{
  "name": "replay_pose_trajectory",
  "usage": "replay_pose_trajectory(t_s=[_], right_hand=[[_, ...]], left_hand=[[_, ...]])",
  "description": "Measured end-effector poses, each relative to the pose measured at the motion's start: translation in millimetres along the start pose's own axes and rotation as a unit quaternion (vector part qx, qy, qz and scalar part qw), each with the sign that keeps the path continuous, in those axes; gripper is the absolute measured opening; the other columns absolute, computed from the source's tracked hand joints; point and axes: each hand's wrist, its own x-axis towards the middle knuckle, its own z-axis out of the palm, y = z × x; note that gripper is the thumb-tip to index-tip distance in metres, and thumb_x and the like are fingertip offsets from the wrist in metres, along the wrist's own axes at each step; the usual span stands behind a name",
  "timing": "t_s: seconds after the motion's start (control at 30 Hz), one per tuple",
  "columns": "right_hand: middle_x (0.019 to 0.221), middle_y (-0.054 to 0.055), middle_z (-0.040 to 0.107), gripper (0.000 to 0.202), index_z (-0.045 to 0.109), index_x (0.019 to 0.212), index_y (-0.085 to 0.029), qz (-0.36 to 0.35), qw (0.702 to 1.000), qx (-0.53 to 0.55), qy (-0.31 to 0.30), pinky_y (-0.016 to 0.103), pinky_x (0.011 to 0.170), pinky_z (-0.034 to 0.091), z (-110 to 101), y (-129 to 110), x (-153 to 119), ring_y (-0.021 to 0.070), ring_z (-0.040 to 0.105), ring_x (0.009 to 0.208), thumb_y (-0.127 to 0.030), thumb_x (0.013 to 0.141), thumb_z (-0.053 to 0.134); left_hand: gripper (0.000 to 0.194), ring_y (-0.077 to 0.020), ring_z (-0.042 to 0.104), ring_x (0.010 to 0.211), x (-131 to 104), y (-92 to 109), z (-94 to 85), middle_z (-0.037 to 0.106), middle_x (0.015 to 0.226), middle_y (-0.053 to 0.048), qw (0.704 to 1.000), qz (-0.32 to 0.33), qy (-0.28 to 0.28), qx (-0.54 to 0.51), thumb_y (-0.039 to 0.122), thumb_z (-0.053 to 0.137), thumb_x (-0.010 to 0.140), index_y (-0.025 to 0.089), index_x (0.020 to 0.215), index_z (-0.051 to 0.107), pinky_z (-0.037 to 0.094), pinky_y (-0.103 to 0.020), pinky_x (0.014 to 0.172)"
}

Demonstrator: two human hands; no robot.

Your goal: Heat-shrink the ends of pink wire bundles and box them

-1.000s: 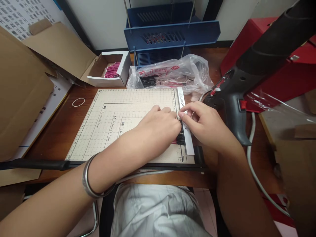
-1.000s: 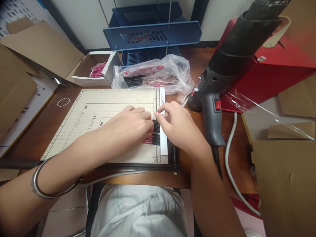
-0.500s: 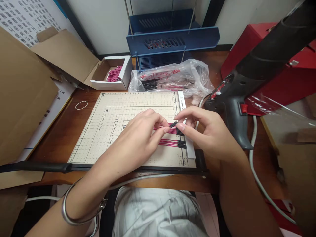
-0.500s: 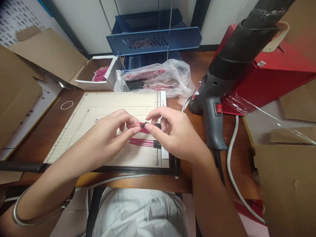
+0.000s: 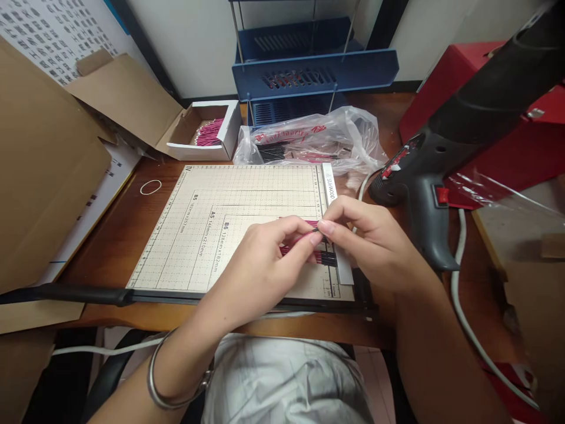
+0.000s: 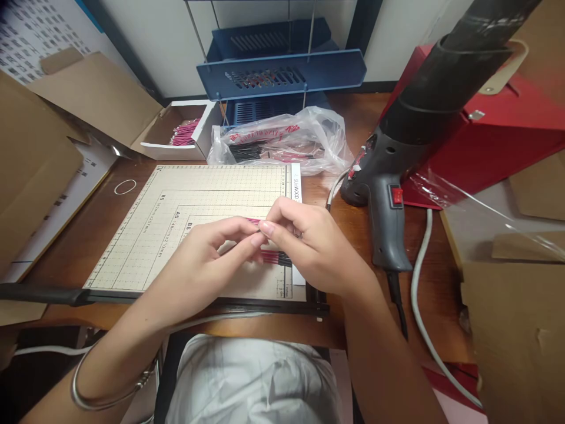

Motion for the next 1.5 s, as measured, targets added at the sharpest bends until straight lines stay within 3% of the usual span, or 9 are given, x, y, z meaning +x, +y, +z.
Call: replay_pose_trajectory(t_s=[0.13, 0.27, 0.5, 0.83, 1.0, 1.27, 1.5], right_hand=[[0.063, -0.007, 0.051, 0.029, 0.060, 0.080, -0.015, 0.009, 1.000, 0.002, -0.020, 0.016, 0.052, 0.033, 1.0, -0.7, -0.2, 0.0007, 0.042, 0.055, -0.032, 0.104, 0.054], [0.062, -0.005, 0.049, 0.036, 0.055, 0.073, -0.015, 0.001, 1.000, -0.015, -0.016, 0.018, 0.053, 0.032, 2.3, -2.3, 0.0, 0.0021, 0.041, 0.057, -0.032, 0.105, 0.051], [0.078, -0.004, 0.060, 0.031, 0.056, 0.084, -0.016, -0.004, 0.999, 0.008, -0.044, 0.017, 0.067, 0.040, 5.8, -0.3, -0.4, 0.0033, 0.051, 0.072, -0.034, 0.108, 0.046], [0.065, -0.004, 0.049, 0.038, 0.050, 0.072, -0.015, -0.042, 0.997, -0.063, 0.002, 0.020, 0.058, 0.034, 9.9, 0.5, 3.4, 0.0033, 0.043, 0.060, -0.031, 0.106, 0.047], [0.062, -0.004, 0.046, 0.040, 0.048, 0.068, -0.014, -0.065, 0.994, -0.085, 0.025, 0.021, 0.056, 0.031, 10.7, -0.1, 4.2, 0.0032, 0.040, 0.058, -0.031, 0.105, 0.049], [0.068, -0.001, 0.045, 0.048, 0.051, 0.079, -0.016, 0.011, 0.998, 0.050, 0.044, 0.025, 0.061, 0.033, 10.0, 8.5, -2.0, 0.0075, 0.041, 0.064, -0.051, 0.109, 0.036], [0.067, -0.004, 0.050, 0.034, 0.055, 0.085, -0.016, -0.008, 1.000, -0.006, -0.020, 0.021, 0.055, 0.031, 4.5, 3.3, -1.9, 0.0037, 0.042, 0.059, -0.042, 0.106, 0.049]], left_hand=[[0.028, -0.0122, 0.068, 0.081, -1.3, -2.6, -2.9, 0.074, 0.085, 0.003, 1.000, 0.020, 0.006, 0.007, 0.033, 0.058, 0.104, 0.019, 0.084, 0.070, 0.048, -0.024, 0.072], [0.036, -0.0105, 0.063, 0.074, -2.6, -0.7, -5.7, 0.069, 0.076, 0.004, 0.998, 0.038, -0.007, 0.040, 0.030, 0.054, 0.106, 0.018, 0.074, 0.065, 0.043, -0.024, 0.070], [0.027, -0.0124, 0.065, 0.078, -5.3, -1.9, -5.9, 0.074, 0.080, 0.002, 0.999, 0.005, 0.006, -0.050, 0.029, 0.062, 0.101, 0.017, 0.079, 0.073, 0.045, -0.023, 0.073], [0.038, -0.0126, 0.060, 0.079, -5.1, -3.5, -4.3, 0.066, 0.077, 0.002, 0.999, 0.006, -0.009, -0.045, 0.031, 0.053, 0.106, 0.017, 0.073, 0.065, 0.042, -0.025, 0.074], [0.031, -0.0127, 0.066, 0.083, -3.1, -3.1, -5.2, 0.074, 0.080, 0.001, 0.995, 0.007, 0.004, -0.098, 0.028, 0.060, 0.103, 0.017, 0.075, 0.070, 0.046, -0.023, 0.078], [0.025, -0.0128, 0.069, 0.078, -2.4, -3.3, -8.7, 0.074, 0.078, 0.001, 0.993, -0.007, 0.028, -0.114, 0.027, 0.066, 0.100, 0.017, 0.078, 0.075, 0.052, -0.023, 0.078], [0.029, -0.0154, 0.069, 0.082, -0.9, -4.6, -8.3, 0.074, 0.080, -0.001, 0.994, -0.013, 0.011, -0.105, 0.032, 0.064, 0.100, 0.017, 0.077, 0.073, 0.051, -0.025, 0.081]])
